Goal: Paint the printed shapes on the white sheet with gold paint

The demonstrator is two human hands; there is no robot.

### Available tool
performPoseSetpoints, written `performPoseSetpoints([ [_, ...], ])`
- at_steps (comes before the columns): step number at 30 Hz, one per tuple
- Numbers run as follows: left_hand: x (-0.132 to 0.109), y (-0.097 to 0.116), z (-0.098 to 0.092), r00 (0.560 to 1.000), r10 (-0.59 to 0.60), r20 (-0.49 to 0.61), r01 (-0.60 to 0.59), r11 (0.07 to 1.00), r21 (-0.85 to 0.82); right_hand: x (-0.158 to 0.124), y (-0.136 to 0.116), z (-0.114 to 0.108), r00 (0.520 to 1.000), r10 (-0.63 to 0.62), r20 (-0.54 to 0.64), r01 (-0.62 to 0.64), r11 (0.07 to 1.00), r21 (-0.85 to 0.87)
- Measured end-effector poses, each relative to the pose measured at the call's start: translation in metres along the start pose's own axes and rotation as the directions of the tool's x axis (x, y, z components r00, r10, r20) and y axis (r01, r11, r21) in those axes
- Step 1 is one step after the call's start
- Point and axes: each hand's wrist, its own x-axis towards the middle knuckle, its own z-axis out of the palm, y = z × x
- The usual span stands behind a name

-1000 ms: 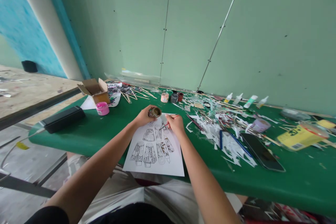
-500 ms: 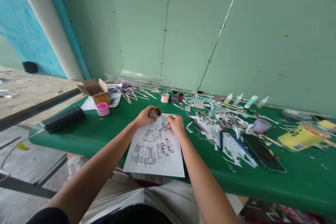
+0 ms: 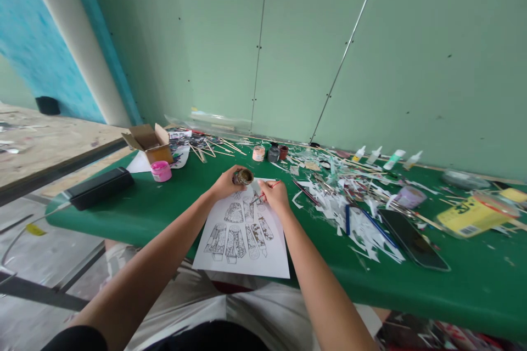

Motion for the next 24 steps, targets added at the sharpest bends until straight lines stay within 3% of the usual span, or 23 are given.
performPoseSetpoints([
  [24,0.0001,-0.0006,-0.0003,1.0,0.016,0.006,-0.016,1.0,-0.007,-0.0006,-0.0028,-0.0003,0.999,0.011,-0.031,-0.012,0.999,-0.041],
])
